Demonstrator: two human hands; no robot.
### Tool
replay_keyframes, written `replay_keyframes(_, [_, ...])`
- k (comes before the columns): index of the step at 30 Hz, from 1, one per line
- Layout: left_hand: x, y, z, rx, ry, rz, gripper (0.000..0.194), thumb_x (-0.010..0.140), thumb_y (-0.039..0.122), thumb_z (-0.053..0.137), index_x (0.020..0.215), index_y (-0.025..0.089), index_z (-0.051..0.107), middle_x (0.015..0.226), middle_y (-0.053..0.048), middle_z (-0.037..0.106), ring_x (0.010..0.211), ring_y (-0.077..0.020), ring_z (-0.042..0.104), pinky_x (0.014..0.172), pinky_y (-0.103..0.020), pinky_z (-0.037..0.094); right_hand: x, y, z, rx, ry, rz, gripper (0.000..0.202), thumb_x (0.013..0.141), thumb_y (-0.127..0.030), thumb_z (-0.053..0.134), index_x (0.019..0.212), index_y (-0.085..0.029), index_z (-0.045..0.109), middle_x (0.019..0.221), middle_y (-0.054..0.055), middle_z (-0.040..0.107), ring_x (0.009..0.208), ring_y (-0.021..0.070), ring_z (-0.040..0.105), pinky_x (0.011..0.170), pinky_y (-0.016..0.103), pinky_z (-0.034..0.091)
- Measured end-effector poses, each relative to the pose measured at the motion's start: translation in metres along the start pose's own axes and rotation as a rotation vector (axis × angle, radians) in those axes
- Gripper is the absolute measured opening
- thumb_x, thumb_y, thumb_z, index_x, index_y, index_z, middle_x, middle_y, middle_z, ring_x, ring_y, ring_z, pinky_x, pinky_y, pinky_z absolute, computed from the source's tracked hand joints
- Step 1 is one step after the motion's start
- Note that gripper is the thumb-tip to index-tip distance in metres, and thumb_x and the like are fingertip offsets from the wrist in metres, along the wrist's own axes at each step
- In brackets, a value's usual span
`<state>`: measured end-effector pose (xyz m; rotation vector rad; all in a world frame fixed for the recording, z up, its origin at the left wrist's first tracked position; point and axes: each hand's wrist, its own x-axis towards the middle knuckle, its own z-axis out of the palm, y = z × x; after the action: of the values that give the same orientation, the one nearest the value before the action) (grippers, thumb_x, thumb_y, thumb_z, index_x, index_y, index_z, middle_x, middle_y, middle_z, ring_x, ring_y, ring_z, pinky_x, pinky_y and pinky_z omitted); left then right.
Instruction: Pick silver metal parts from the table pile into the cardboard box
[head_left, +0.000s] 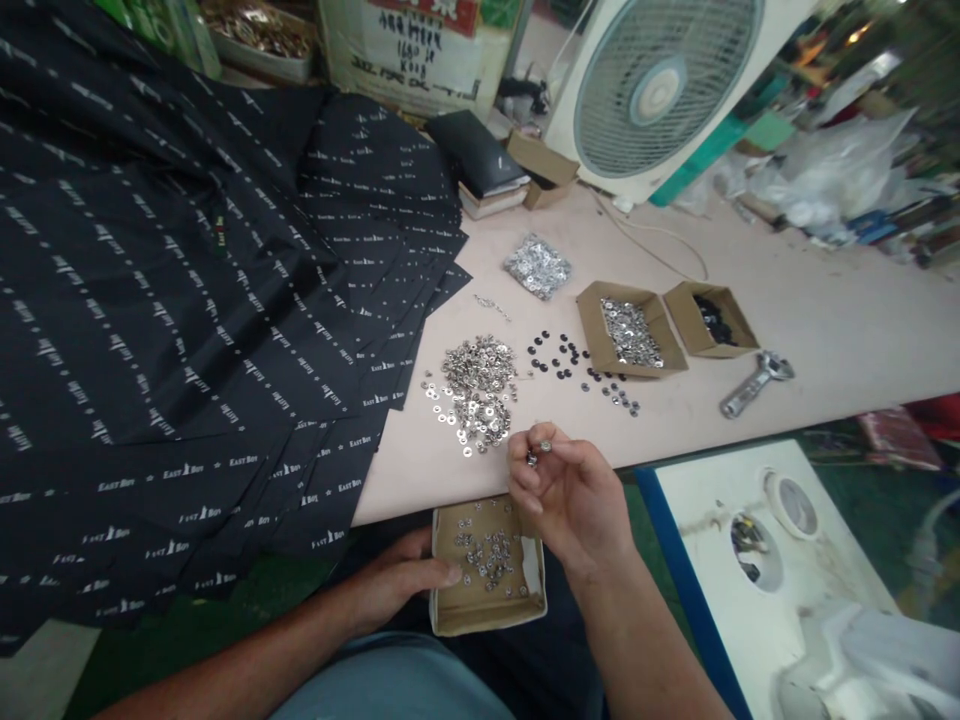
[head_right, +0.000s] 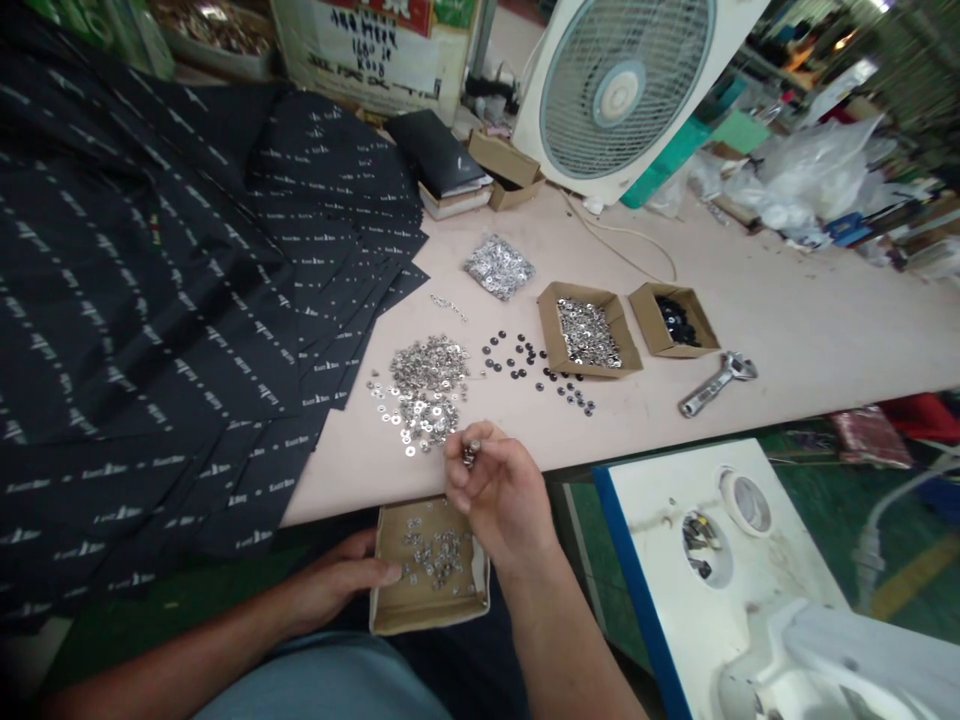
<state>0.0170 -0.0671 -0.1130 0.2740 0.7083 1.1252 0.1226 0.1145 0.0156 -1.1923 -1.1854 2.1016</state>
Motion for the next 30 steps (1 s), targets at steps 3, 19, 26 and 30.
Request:
replay_keyframes(3, [0.0, -0.002, 0.0, 0.013, 0.005, 0.0, 0.055, 0.08, 0.03, 0.075, 0.133, 0.016, 0.071, 0.13, -0.014, 0.077, 0.121, -0.0384, 0.069, 0.113, -0.054, 0.045, 0.001, 0.001, 0.003, -0.07, -0.004, -0.016, 0.022, 0.083, -0.044, 0.055, 0.088, -0.023, 0.063, 0.08, 0.003, 0.06, 0.054, 0.0137, 0.039, 0.043, 0.025, 0.028])
replay_keyframes(19, [-0.001, -0.002, -0.002, -0.002, 0.002, 0.011, 0.058, 0.081, 0.025, 0.073, 0.138, 0.017, 0.068, 0.13, -0.012, 0.078, 0.128, -0.038, 0.066, 0.116, -0.053, 0.043, -0.002, 0.016, 0.016, -0.922, 0.079, -0.402, 0.01, 0.087, -0.028, 0.066, 0.079, -0.024, 0.07, 0.06, -0.005, 0.05, 0.057, 0.0142, 0.046, 0.058, 0.028, 0.039])
replay_keyframes(26, [-0.001, 0.003, 0.001, 0.001, 0.002, 0.008, 0.058, 0.08, 0.031, 0.075, 0.136, 0.016, 0.07, 0.131, -0.013, 0.077, 0.123, -0.0376, 0.068, 0.114, -0.052, 0.046, 0.0, -0.002, 0.001, 0.087, -0.035, -0.022, 0.015, 0.076, -0.036, 0.062, 0.084, -0.024, 0.058, 0.083, 0.001, 0.058, 0.059, 0.0135, 0.041, 0.044, 0.023, 0.028])
replay_keyframes(30, [-0.002, 0.001, 0.001, 0.013, 0.014, -0.002, 0.058, 0.08, 0.03, 0.074, 0.136, 0.017, 0.069, 0.132, -0.013, 0.077, 0.122, -0.0372, 0.069, 0.112, -0.052, 0.046, 0.003, 0.0, 0.004, -0.077, 0.002, -0.038, 0.019, 0.083, -0.043, 0.061, 0.087, -0.024, 0.063, 0.076, -0.001, 0.054, 0.054, 0.0126, 0.035, 0.044, 0.025, 0.025])
